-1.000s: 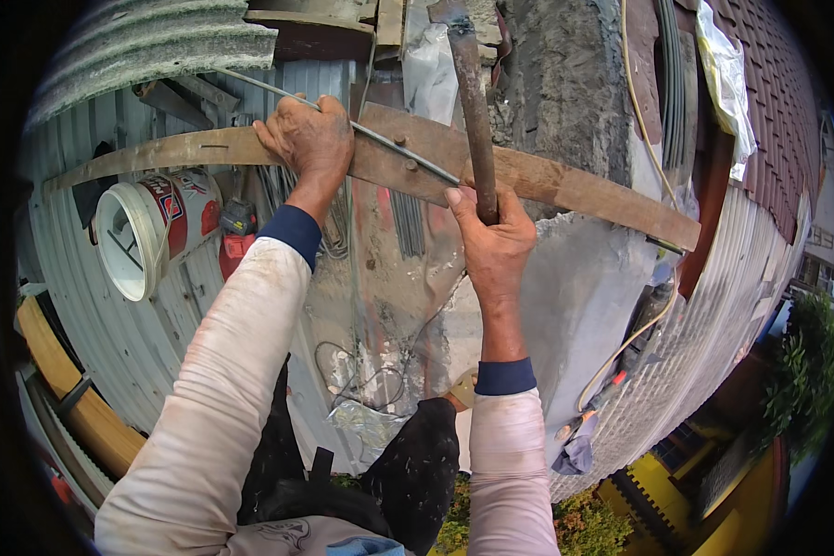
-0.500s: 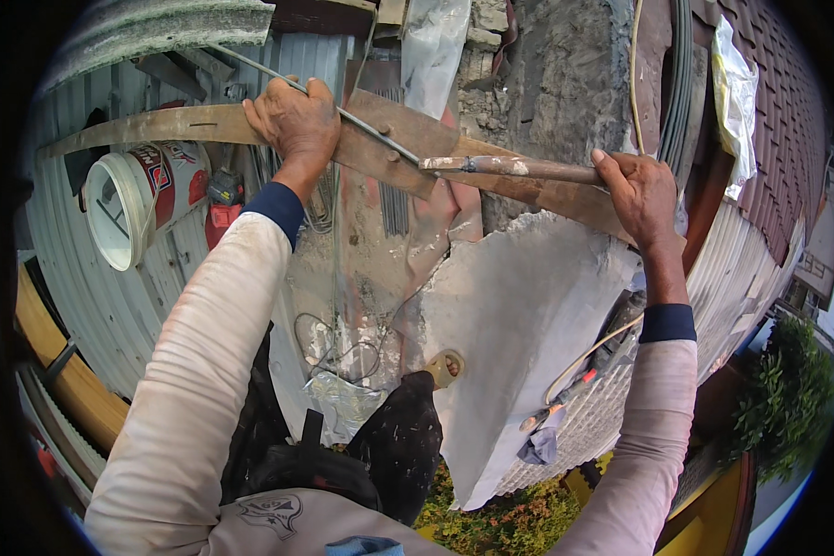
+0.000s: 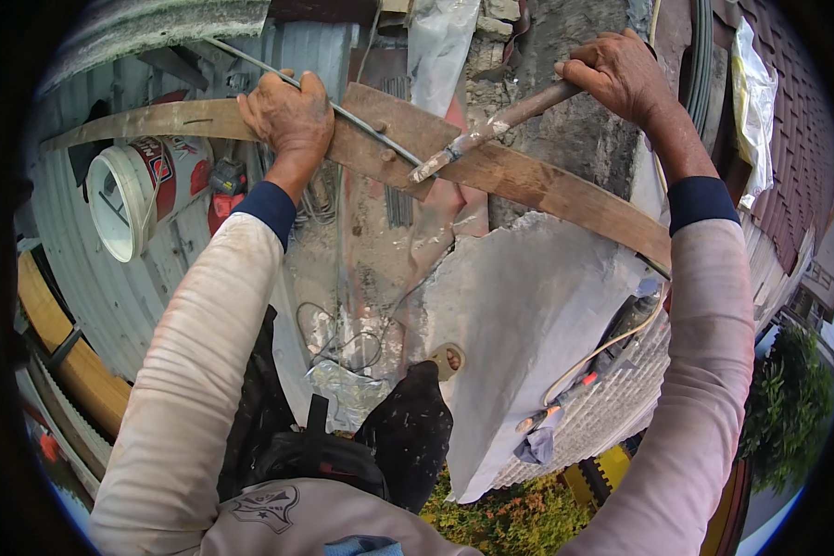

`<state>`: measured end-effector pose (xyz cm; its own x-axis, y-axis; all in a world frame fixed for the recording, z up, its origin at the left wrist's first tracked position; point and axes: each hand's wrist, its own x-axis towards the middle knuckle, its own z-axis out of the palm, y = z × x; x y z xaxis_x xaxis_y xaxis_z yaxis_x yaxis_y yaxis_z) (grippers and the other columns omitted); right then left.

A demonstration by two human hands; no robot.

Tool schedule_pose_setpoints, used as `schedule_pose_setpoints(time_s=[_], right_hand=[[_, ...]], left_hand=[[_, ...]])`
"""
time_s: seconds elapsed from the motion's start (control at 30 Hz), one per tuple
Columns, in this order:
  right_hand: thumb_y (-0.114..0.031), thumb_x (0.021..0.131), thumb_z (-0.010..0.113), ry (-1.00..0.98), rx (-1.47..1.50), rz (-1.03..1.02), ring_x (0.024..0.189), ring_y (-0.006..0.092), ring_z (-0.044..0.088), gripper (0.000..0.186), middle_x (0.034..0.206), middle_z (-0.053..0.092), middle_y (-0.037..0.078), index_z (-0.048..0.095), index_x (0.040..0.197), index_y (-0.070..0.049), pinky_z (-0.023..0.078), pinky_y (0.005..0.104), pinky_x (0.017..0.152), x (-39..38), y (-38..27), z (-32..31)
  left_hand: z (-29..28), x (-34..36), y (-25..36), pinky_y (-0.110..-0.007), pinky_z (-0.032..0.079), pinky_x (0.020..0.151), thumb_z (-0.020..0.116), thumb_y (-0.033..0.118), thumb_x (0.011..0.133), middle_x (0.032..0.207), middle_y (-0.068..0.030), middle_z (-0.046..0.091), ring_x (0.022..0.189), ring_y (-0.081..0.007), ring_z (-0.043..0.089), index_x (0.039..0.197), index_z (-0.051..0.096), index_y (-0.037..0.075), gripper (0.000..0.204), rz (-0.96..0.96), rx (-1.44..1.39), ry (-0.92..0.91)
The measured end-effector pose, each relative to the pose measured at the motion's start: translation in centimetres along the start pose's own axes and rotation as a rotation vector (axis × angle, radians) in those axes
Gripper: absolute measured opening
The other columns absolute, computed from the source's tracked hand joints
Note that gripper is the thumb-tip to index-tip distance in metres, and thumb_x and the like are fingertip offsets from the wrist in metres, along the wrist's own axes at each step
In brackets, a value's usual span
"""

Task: The person repeatedly bends metal rods using a hammer and a wooden jig. They pick up rods, position them on the jig, strike them with the hammer to form a bend, and place the finished pieces aside.

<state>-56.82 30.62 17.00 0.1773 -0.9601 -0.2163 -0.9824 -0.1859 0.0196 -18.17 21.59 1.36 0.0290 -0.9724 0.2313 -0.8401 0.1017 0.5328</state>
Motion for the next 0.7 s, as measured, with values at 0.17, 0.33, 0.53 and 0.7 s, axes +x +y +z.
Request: schedule_pose_setpoints(time_s=[0.17, 0.33, 0.53, 0.7], right_hand=[[-0.047, 0.102, 0.056, 0.051, -0.01, -0.092, 0.076, 0.0305, 0.058, 0.049, 0.073, 0.063, 0.012, 0.075, 0.083, -0.007, 0.04, 0.0429, 0.086, 1.9, 0.5, 0.8], [-0.05, 0.104, 0.053, 0.051, 0.005, -0.044, 0.077, 0.0313, 0.061, 0.053, 0.073, 0.066, 0.012, 0.079, 0.085, -0.009, 0.042, 0.0448, 0.088, 0.5, 0.3, 1.6], [-0.056, 0.109, 0.051, 0.161, 0.038, 0.051, 0.081, 0.0299, 0.06, 0.06, 0.072, 0.061, 0.011, 0.073, 0.079, -0.009, 0.042, 0.0452, 0.087, -3.4, -0.6, 3.1], [-0.099, 0.083, 0.056, 0.19, -0.013, 0.031, 0.078, 0.0261, 0.054, 0.093, 0.071, 0.051, 0.007, 0.069, 0.082, -0.007, 0.042, 0.0457, 0.082, -4.9, -0.3, 2.6]], left_hand=[[0.1, 0.1, -0.1, -0.058, 0.014, 0.133, 0.063, 0.032, 0.093, 0.111, -0.0219, 0.073, 0.127, -0.0384, 0.061, 0.113, 0.069, -0.003, 0.042, 0.003, 0.01, -0.002], [0.1, 0.3, -0.1, -0.057, 0.014, 0.133, 0.064, 0.032, 0.092, 0.111, -0.022, 0.073, 0.127, -0.0386, 0.061, 0.115, 0.069, -0.003, 0.042, -0.023, 0.028, -0.038], [-0.4, 0.3, 0.1, -0.057, 0.013, 0.133, 0.064, 0.031, 0.092, 0.113, -0.0242, 0.072, 0.128, -0.039, 0.06, 0.116, 0.068, -0.006, 0.045, -0.024, 0.043, -0.07], [-0.1, 0.4, -0.5, -0.057, 0.011, 0.133, 0.063, 0.031, 0.092, 0.114, -0.0259, 0.071, 0.128, -0.0407, 0.06, 0.116, 0.067, -0.008, 0.046, 0.002, 0.036, -0.093]])
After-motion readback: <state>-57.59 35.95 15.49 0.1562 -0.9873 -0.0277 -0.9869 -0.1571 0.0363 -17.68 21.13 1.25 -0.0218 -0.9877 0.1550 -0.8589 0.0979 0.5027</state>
